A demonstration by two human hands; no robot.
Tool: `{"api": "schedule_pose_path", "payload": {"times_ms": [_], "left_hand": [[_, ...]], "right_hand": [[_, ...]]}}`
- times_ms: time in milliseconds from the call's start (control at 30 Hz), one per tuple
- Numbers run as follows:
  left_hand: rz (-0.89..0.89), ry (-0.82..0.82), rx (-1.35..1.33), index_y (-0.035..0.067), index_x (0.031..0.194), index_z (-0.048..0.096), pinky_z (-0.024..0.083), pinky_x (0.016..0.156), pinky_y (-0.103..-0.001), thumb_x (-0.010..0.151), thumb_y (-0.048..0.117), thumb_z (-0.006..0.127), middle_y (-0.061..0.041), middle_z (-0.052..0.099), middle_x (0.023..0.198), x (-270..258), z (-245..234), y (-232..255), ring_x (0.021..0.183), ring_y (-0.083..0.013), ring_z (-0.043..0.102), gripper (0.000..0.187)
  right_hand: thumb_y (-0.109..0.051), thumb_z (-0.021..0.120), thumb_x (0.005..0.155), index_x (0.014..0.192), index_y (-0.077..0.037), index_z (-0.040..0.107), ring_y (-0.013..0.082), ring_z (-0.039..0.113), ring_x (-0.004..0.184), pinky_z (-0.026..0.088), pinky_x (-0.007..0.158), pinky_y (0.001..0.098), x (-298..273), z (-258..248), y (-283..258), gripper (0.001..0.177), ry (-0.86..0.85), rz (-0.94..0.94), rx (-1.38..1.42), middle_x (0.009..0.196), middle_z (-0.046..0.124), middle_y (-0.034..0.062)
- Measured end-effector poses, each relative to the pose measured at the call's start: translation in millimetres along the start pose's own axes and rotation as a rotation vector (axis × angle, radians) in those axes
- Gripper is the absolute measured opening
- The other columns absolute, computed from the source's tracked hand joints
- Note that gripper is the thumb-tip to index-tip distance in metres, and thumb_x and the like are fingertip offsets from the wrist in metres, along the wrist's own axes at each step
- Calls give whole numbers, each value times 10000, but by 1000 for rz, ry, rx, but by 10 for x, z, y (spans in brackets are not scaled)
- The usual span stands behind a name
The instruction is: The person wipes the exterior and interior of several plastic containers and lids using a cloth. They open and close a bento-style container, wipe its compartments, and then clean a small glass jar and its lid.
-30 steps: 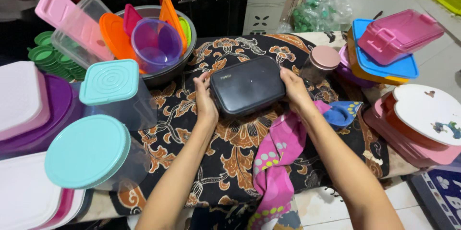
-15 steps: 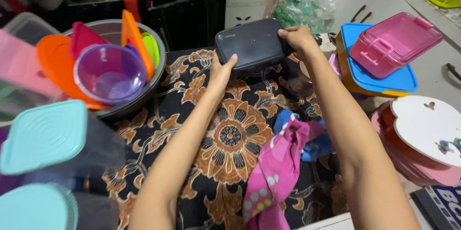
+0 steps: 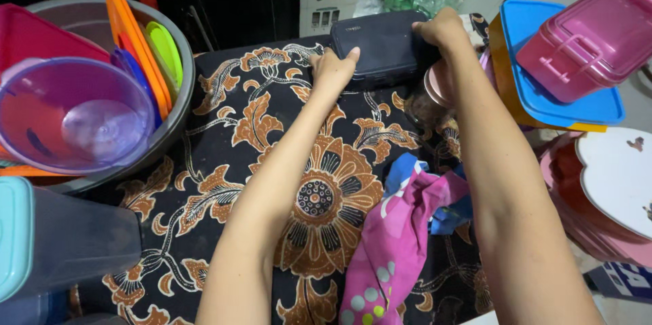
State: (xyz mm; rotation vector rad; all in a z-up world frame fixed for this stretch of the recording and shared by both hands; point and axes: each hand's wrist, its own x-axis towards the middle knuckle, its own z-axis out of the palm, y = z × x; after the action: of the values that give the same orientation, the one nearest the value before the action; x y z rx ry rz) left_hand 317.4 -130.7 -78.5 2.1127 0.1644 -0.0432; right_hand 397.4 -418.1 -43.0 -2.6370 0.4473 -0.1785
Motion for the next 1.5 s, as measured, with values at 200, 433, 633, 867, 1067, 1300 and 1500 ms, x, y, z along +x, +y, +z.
{"api": "schedule_pose_path", "payload": {"times_ms": [200,433,633,867,1067,1300,1500], "left_hand": [[16,19,47,-69,1486,398,374,1148,-463,879,614,641,-304,393,1471,-134,-133,6,1354,-477,451,945],[86,81,85,-59,1528,342,353,1167,-470,892,605,619,-289,410,1476,-547,-560,-148,1373,-463,432,960],[243,90,89,-63,1537,333,348,1178,-476,917,603,614,-294,394,1490,-1377,-835,-338,1401,-430,412,952],[319,-58,136,35,1607,133,366,1143,-533,786,480,816,-244,265,1586,-2717,-1180,-296,1456,-396,334,1157],[596,171,187,52,1572,63,342,1120,-577,559,491,960,-314,261,1543,-3340,-1340,-408,1409,-484,310,1422],[563,222,126,100,1602,202,422,1113,-509,652,398,925,-218,439,1484,-3550,-1739,-635,1368,-409,468,1230],[568,-57,-364,60,1547,250,456,1120,-492,679,429,880,-208,486,1464,-3544,-1938,-738,1364,-381,519,1134]], "right_hand": [[-462,846,821,1071,132,676,449,688,1028,542,895,470,-503,-311,-288,667,16,-96,-86,1101,684,356],[-664,838,710,1299,41,611,437,652,1156,525,981,496,-1664,-1091,-728,946,-230,-251,-539,1239,659,319],[-572,893,571,1487,-113,464,457,601,1216,509,987,519,-2145,-1052,-443,1111,-247,-331,-645,1310,607,299],[-706,828,601,1417,-147,586,480,615,1080,511,944,517,-2835,-880,-591,1019,-112,-589,-417,1175,610,358],[-668,744,735,1350,-108,634,442,642,996,528,880,510,-3961,-612,-1261,839,-94,-775,9,1058,659,307],[-546,738,827,1266,-106,703,411,622,1059,500,927,485,-4565,-566,-1636,623,65,-844,189,1107,665,233],[-448,711,869,1279,-109,707,292,626,1105,499,964,391,-4426,-607,-1652,532,-198,-991,372,1142,672,145]]}}
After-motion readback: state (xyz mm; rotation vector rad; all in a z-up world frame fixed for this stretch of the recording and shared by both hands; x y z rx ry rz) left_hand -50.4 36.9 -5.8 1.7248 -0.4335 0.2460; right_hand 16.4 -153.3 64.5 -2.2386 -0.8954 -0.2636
